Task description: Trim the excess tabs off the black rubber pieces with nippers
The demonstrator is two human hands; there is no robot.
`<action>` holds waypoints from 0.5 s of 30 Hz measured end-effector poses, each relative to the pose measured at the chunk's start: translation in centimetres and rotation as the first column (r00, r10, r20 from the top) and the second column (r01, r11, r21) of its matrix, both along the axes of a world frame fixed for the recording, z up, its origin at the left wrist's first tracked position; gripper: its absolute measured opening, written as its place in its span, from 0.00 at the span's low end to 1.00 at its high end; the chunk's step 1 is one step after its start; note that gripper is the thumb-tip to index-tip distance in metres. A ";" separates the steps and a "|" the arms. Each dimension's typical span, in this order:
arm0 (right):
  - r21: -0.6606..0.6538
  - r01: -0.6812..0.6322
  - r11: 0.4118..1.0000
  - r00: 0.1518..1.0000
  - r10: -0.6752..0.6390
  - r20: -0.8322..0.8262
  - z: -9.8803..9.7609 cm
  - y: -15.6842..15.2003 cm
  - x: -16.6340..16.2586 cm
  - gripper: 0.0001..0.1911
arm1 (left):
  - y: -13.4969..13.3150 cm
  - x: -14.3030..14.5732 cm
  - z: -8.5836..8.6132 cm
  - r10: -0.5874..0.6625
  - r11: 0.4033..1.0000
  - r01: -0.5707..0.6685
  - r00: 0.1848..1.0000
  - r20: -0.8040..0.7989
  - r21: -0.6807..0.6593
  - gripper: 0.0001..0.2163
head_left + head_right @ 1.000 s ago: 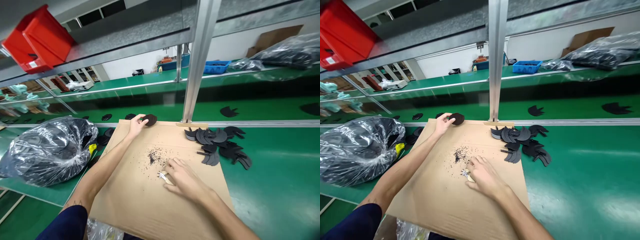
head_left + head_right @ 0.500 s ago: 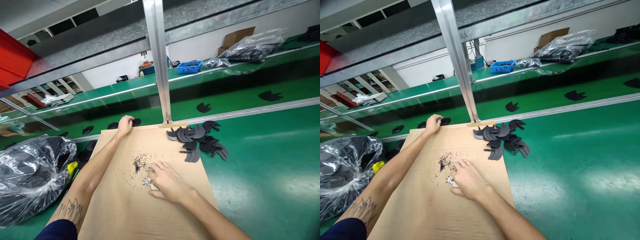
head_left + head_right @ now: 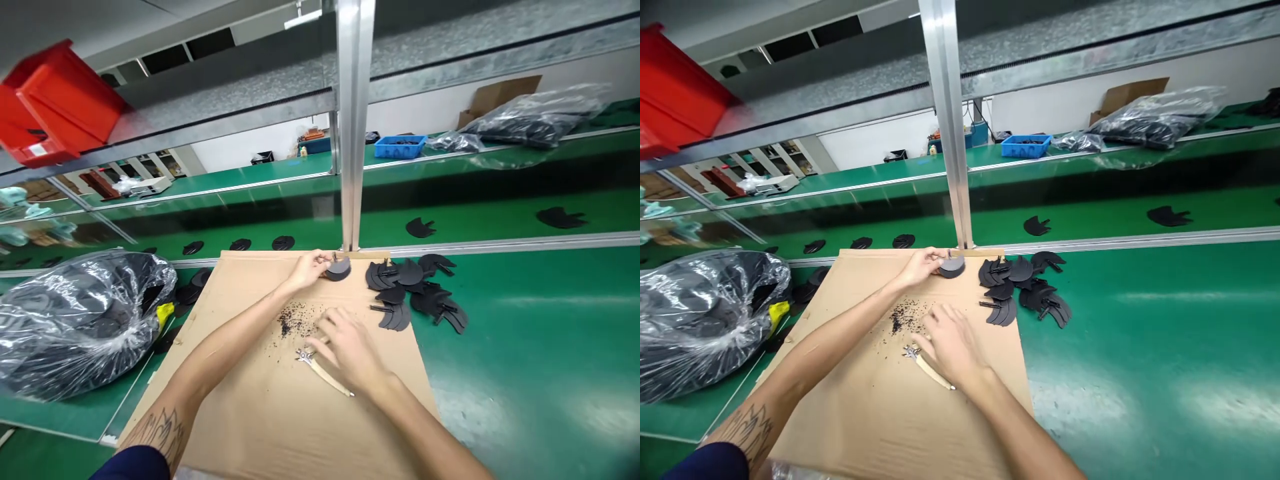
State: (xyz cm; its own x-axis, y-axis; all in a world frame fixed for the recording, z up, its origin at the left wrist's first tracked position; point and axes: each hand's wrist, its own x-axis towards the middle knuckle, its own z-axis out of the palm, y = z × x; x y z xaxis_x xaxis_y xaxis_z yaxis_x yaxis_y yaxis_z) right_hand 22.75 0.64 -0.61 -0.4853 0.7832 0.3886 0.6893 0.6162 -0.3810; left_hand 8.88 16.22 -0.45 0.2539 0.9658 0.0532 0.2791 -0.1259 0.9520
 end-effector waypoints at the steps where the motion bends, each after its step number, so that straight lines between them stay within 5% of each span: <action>1: 0.026 0.061 0.998 0.995 -0.059 -0.076 0.0 0.2 0.1 0.11 | -0.7 -1.4 0.3 0.013 1.000 -0.013 1.000 0.020 0.012 0.07; 4: 0.034 0.212 0.977 0.931 -0.191 -0.310 0.3 0.9 0.4 0.18 | -4.1 -5.4 1.3 0.023 0.999 -0.026 0.998 0.056 0.043 0.09; 6: -0.091 0.193 0.977 0.872 -0.213 -0.440 0.5 1.5 0.4 0.27 | -7.2 -7.0 2.0 -0.035 0.995 0.028 0.997 0.068 0.095 0.11; 8: -0.325 0.023 0.945 0.809 -0.208 -0.549 0.8 2.0 0.2 0.34 | -10.2 -7.9 2.5 -0.109 0.978 0.103 0.994 0.025 0.181 0.12; 10: -0.513 -0.193 0.836 0.798 -0.171 -0.578 1.1 2.2 -0.1 0.35 | -12.7 -8.3 2.8 -0.141 0.953 0.153 0.988 -0.066 0.260 0.12; 12: -0.596 -0.325 0.734 0.818 -0.098 -0.567 1.6 2.0 -0.5 0.29 | -14.6 -8.9 2.9 -0.152 0.942 0.186 0.978 -0.140 0.281 0.12; 15: -0.631 -0.369 0.683 0.821 -0.079 -0.565 2.2 1.6 -0.9 0.26 | -15.4 -11.5 2.8 -0.113 0.946 0.183 0.959 -0.258 0.266 0.14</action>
